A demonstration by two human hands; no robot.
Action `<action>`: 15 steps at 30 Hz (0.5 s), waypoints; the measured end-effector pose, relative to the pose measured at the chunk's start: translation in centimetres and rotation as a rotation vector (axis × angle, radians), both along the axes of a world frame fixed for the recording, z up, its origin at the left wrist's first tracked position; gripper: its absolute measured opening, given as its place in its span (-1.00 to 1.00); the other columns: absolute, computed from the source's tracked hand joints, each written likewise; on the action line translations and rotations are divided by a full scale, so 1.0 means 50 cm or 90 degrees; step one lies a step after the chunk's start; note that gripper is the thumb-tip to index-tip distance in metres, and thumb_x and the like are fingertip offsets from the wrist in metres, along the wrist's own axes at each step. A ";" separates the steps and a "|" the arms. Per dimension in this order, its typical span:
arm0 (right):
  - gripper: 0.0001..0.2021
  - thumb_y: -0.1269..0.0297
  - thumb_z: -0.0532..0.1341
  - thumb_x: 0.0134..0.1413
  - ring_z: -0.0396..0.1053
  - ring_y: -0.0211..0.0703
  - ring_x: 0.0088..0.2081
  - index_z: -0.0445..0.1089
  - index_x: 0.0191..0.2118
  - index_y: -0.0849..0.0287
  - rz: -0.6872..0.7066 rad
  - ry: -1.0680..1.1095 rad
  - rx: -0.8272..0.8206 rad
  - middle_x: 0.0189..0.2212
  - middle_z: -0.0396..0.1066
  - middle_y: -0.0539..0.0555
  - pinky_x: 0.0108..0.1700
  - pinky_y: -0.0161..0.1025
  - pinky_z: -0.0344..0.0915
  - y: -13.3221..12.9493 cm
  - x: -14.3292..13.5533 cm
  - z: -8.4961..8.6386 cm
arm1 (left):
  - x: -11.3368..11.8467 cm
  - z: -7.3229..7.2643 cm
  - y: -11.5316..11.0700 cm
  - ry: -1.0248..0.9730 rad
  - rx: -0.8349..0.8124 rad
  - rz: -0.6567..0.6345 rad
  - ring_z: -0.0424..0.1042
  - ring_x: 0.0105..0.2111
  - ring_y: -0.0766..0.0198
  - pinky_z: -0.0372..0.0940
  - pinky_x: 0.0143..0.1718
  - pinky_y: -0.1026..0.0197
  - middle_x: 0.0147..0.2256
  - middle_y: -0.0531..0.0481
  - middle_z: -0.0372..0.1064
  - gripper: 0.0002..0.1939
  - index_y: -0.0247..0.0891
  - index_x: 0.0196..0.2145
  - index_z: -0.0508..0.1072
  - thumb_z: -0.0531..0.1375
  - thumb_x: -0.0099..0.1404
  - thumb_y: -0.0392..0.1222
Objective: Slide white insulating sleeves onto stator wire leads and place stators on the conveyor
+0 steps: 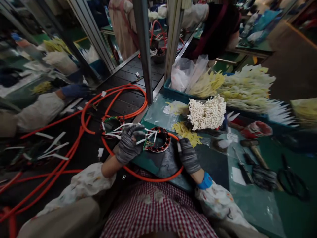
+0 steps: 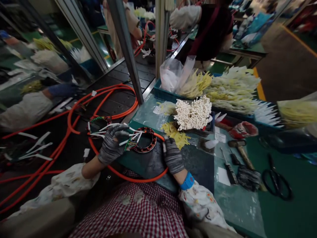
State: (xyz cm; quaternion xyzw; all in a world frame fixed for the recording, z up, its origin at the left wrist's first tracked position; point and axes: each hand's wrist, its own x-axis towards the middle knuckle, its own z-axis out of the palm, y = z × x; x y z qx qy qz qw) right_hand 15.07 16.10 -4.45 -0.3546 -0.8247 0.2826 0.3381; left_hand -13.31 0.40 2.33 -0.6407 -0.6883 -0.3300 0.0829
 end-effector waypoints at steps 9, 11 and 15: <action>-0.43 0.30 0.28 0.48 0.59 0.15 0.23 0.34 0.51 -0.09 0.154 0.101 0.166 0.21 0.55 0.24 0.27 0.17 0.66 -0.056 -0.023 0.122 | 0.063 0.031 0.088 -0.196 -0.016 -0.261 0.64 0.16 0.00 0.53 0.24 -0.09 0.04 -0.20 0.70 -0.73 -0.17 0.00 0.66 0.16 0.62 -0.08; -0.47 0.34 0.31 0.46 0.63 0.10 0.18 0.43 0.45 -0.14 0.212 0.093 0.167 0.18 0.59 0.19 0.21 0.07 0.68 -0.061 -0.021 0.147 | 0.066 0.035 0.103 -0.241 -0.035 -0.328 0.64 0.14 0.01 0.50 0.26 -0.07 0.02 -0.19 0.70 -0.71 -0.19 0.01 0.66 0.16 0.64 -0.05; -0.70 0.30 0.33 0.50 0.70 -0.05 -0.06 0.64 0.20 -0.14 0.252 0.051 0.119 -0.04 0.71 0.06 0.01 -0.13 0.69 -0.051 -0.006 0.181 | 0.050 0.057 0.133 -0.292 -0.135 -0.424 0.67 -0.01 0.05 0.50 0.21 -0.03 -0.13 -0.14 0.69 -0.68 -0.18 -0.08 0.68 0.21 0.63 0.05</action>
